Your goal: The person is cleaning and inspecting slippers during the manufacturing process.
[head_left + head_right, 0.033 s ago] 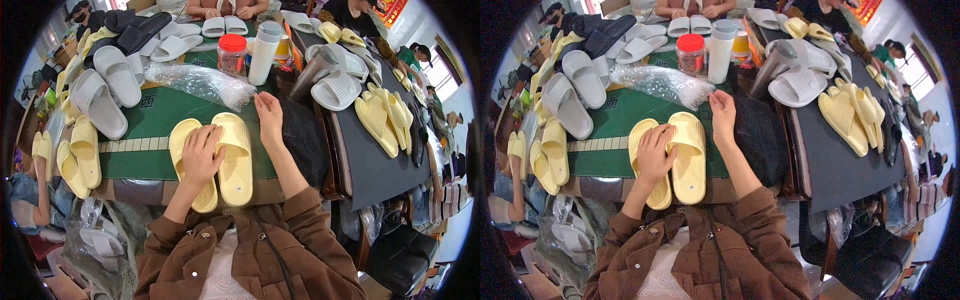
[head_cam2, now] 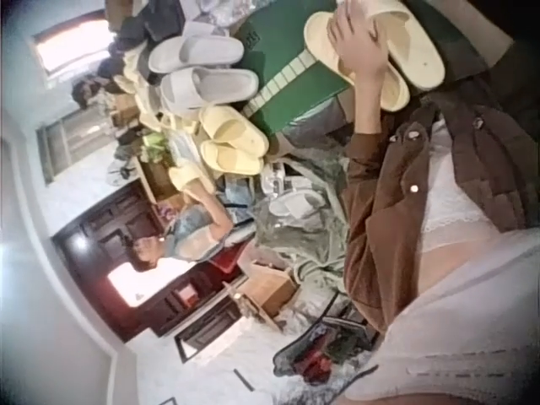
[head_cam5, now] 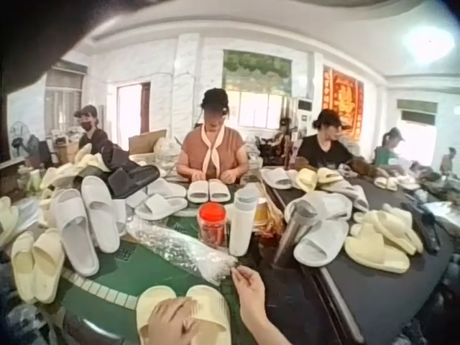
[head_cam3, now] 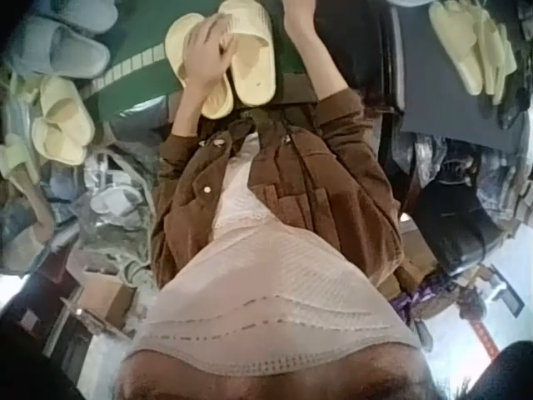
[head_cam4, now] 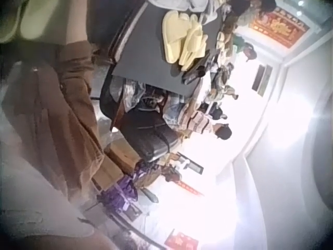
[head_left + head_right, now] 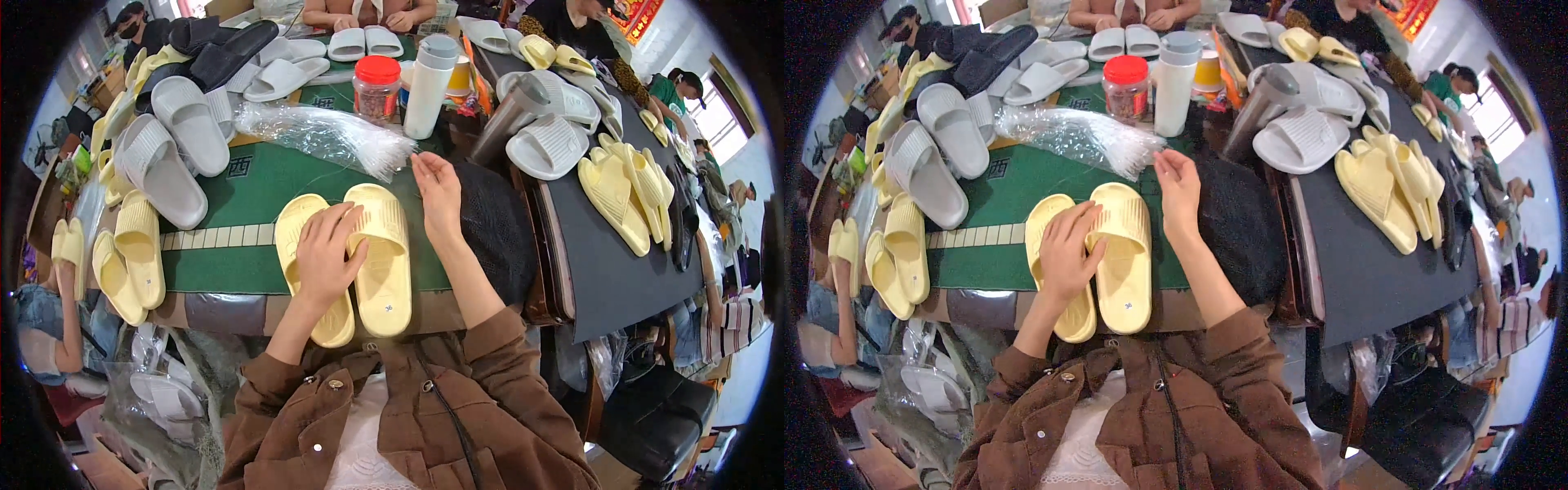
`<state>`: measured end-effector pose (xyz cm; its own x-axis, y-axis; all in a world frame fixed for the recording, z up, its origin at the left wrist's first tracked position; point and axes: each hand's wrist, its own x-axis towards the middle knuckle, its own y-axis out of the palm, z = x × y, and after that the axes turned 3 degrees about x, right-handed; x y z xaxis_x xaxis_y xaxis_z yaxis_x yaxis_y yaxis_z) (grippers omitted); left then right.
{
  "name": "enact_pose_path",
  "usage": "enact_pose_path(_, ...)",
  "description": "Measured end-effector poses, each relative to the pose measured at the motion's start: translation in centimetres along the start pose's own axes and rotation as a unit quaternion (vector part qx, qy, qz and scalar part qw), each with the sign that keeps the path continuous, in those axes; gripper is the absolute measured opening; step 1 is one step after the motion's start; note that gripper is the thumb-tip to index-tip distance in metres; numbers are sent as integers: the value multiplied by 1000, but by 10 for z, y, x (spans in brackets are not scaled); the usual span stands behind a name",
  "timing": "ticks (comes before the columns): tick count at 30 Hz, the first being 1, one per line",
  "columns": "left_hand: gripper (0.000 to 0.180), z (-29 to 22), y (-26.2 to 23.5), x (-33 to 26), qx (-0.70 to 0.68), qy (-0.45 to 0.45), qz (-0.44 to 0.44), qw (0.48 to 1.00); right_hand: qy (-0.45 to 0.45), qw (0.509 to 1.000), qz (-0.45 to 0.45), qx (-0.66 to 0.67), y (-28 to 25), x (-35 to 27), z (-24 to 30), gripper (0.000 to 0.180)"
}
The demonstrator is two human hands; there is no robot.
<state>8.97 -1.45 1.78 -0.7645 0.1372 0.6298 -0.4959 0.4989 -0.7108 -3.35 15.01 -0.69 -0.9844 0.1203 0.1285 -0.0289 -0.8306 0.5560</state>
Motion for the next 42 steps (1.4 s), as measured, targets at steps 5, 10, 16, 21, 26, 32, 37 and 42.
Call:
enact_pose_path(5,34,-8,-14,17,-200,-99,-5,975,27,995,82,-58,9,-43,30,19)
enact_pose_path(10,36,-27,-7,28,-275,-99,22,956,28,988,140,-53,20,-81,48,17)
enact_pose_path(16,15,-35,-2,14,-289,-76,40,954,39,985,159,-50,23,-107,74,17)
enact_pose_path(21,11,-45,-18,1,-365,-148,93,914,30,989,142,-6,17,-115,97,20)
enact_pose_path(26,14,-33,-36,-10,-211,0,27,977,-88,990,111,-24,-10,-118,129,23)
enact_pose_path(32,19,-17,-73,-35,-100,42,40,993,-143,989,29,-39,-27,-109,150,24)
enact_pose_path(37,23,-24,-86,-56,-51,81,42,994,-44,991,83,-98,-22,-109,135,28)
enact_pose_path(42,25,-22,-79,-77,-77,44,67,994,3,982,100,-161,-16,-112,117,10)
